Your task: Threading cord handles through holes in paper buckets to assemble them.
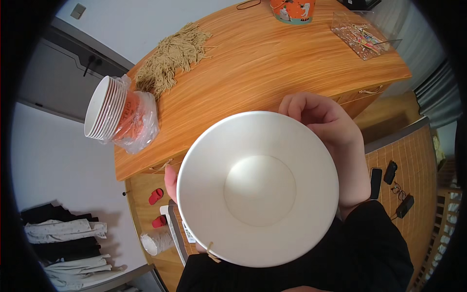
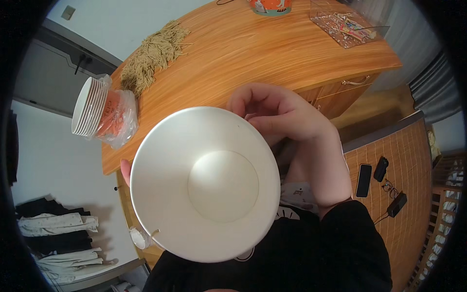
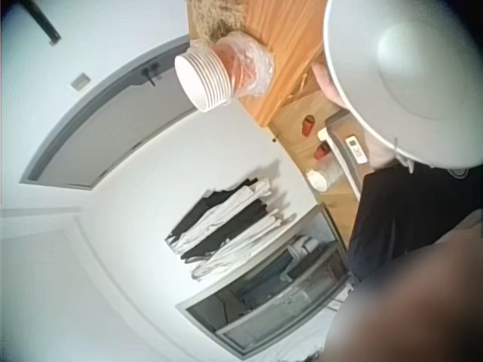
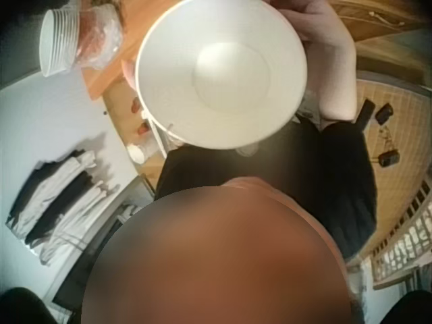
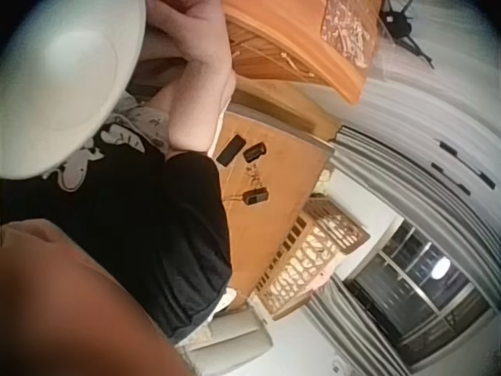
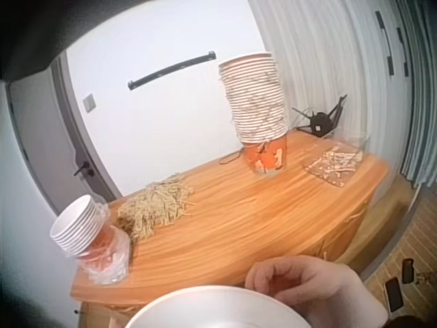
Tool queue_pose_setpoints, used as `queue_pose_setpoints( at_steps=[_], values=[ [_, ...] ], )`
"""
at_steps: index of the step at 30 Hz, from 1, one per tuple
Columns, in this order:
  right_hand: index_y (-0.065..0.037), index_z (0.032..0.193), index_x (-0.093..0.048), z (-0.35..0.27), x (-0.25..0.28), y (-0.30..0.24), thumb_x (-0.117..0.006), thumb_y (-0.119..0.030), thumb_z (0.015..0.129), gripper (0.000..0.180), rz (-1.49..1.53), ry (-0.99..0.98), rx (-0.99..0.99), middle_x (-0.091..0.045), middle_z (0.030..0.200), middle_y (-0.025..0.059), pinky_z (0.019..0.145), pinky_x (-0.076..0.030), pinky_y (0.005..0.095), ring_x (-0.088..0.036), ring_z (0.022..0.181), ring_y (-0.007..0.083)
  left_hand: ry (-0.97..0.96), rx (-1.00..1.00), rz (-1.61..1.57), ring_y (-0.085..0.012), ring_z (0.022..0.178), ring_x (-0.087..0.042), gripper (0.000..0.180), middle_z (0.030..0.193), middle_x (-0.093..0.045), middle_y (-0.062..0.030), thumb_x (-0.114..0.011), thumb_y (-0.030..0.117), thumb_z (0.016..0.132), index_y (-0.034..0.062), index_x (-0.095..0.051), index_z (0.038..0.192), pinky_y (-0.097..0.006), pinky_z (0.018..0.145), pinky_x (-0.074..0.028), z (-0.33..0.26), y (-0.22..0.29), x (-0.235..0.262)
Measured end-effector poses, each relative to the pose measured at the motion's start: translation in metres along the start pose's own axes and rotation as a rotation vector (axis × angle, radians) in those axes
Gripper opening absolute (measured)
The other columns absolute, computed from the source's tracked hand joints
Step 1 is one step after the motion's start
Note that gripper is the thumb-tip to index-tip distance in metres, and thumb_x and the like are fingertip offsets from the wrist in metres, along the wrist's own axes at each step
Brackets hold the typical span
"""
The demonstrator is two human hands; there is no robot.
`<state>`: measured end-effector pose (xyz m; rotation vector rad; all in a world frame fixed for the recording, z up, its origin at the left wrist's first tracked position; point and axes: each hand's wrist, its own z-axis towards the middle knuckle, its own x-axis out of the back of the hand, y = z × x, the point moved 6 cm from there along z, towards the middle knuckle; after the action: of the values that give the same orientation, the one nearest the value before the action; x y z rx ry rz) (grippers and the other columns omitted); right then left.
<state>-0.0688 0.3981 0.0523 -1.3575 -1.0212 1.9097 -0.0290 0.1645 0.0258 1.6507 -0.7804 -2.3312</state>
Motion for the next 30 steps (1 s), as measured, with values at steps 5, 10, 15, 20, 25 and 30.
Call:
queue_pose_setpoints(
  at_steps=[5,10,15,20,25,30],
  values=[
    [-0.004,0.096,-0.060,0.002,-0.001,0.011,-0.069,-0.002,0.084,0.015,0.099,-0.279,-0.007,-0.061,0.110,0.0026,0.091,-0.046,0.0274,-0.059,0.103,0.0117,0.031,0.057,0.002,-0.0272,0.128,-0.050,0.086,0.141,-0.050,-0.0133,-0.050,0.072,0.086,0.0051,-0.050,0.140,-0.043,0.109,-0.041,0.033,0.019,0.023],
    [-0.005,0.090,-0.059,-0.016,-0.011,0.011,-0.066,-0.004,0.086,0.008,0.207,-0.048,-0.075,-0.062,0.102,-0.0001,0.087,-0.045,0.0248,-0.059,0.097,0.0089,0.045,0.134,-0.015,-0.0256,0.125,-0.052,0.080,0.137,-0.055,-0.0120,-0.045,0.070,0.090,0.0059,-0.054,0.138,-0.042,0.108,-0.041,0.013,0.016,0.032],
    [-0.007,0.071,-0.049,-0.015,-0.020,0.003,-0.065,-0.001,0.077,0.018,0.137,0.193,-0.155,-0.054,0.081,0.0016,0.075,-0.041,0.0252,-0.051,0.078,0.0136,0.039,0.205,-0.042,-0.0239,0.122,-0.054,0.076,0.133,-0.060,-0.0108,-0.040,0.068,0.094,0.0066,-0.057,0.136,-0.040,0.106,-0.041,0.014,0.001,0.039],
    [-0.005,0.090,-0.053,-0.014,0.016,-0.018,-0.057,-0.003,0.094,0.006,-0.360,0.197,0.162,-0.057,0.097,0.0020,0.083,-0.043,0.0249,-0.054,0.089,0.0121,0.045,0.235,-0.057,-0.0247,0.123,-0.053,0.075,0.135,-0.059,-0.0111,-0.037,0.067,0.095,0.0070,-0.056,0.137,-0.041,0.107,-0.040,0.032,-0.012,0.025],
    [0.000,0.105,-0.059,-0.031,0.089,-0.124,-0.057,-0.006,0.098,0.010,-1.423,0.807,0.802,-0.069,0.103,0.0129,0.082,-0.052,0.0332,-0.066,0.091,0.0240,0.107,0.185,-0.030,-0.0282,0.129,-0.050,0.078,0.141,-0.053,-0.0131,-0.035,0.067,0.094,0.0071,-0.051,0.142,-0.045,0.110,-0.038,0.010,0.006,0.002],
    [-0.001,0.103,-0.059,-0.017,0.206,-0.201,-0.063,-0.011,0.095,0.013,-1.619,0.923,0.640,-0.069,0.087,0.0135,0.074,-0.053,0.0327,-0.068,0.081,0.0227,0.190,0.138,-0.011,-0.0317,0.134,-0.047,0.082,0.148,-0.048,-0.0152,-0.034,0.067,0.093,0.0072,-0.045,0.147,-0.048,0.113,-0.037,0.003,0.008,-0.017]
  ],
)
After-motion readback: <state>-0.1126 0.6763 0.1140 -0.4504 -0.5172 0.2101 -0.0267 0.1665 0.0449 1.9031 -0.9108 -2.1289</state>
